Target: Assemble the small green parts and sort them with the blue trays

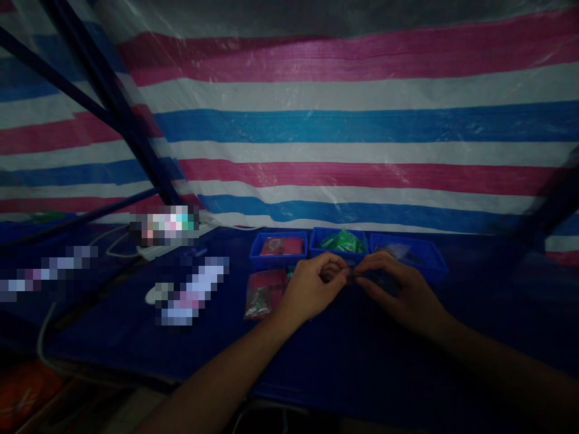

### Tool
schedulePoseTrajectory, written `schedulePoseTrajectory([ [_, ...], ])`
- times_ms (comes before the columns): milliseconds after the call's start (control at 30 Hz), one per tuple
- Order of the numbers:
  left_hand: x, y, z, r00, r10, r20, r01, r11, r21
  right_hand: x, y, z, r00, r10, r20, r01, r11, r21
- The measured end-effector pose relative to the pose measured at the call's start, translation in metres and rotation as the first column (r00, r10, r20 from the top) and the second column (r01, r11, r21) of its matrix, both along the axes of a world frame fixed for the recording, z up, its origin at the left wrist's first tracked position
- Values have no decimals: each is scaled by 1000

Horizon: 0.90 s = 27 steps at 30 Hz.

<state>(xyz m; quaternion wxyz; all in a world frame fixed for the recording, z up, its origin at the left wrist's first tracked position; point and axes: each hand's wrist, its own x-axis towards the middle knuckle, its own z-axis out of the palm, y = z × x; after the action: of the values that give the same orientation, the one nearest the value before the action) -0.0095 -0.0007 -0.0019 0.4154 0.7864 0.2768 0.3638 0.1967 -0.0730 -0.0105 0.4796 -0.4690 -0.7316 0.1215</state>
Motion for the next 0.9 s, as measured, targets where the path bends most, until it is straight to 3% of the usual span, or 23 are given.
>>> schedulePoseTrajectory([
  [200, 3, 2, -7, 998, -68, 7, 68, 997, -33, 5, 5, -6, 994, -107, -19, 107, 994, 5],
  [367, 3, -1, -5, 996, -90, 5, 90, 994, -64, 5, 6, -11, 995, -95, -39, 92, 994, -66],
  [533, -1, -4, 3, 989, -31, -144, 36, 999, 30, 5, 7, -16, 991, -95, -92, 83, 989, -121],
  [633, -2, -5, 5, 979, -26, -202, 26, 1000, -2, 6, 8, -17, 991, -103, -90, 94, 990, -103],
  [900, -1, 0, -3, 994, -104, 27, 107, 988, -114, 5, 7, -10, 996, -89, 8, 90, 995, -40],
])
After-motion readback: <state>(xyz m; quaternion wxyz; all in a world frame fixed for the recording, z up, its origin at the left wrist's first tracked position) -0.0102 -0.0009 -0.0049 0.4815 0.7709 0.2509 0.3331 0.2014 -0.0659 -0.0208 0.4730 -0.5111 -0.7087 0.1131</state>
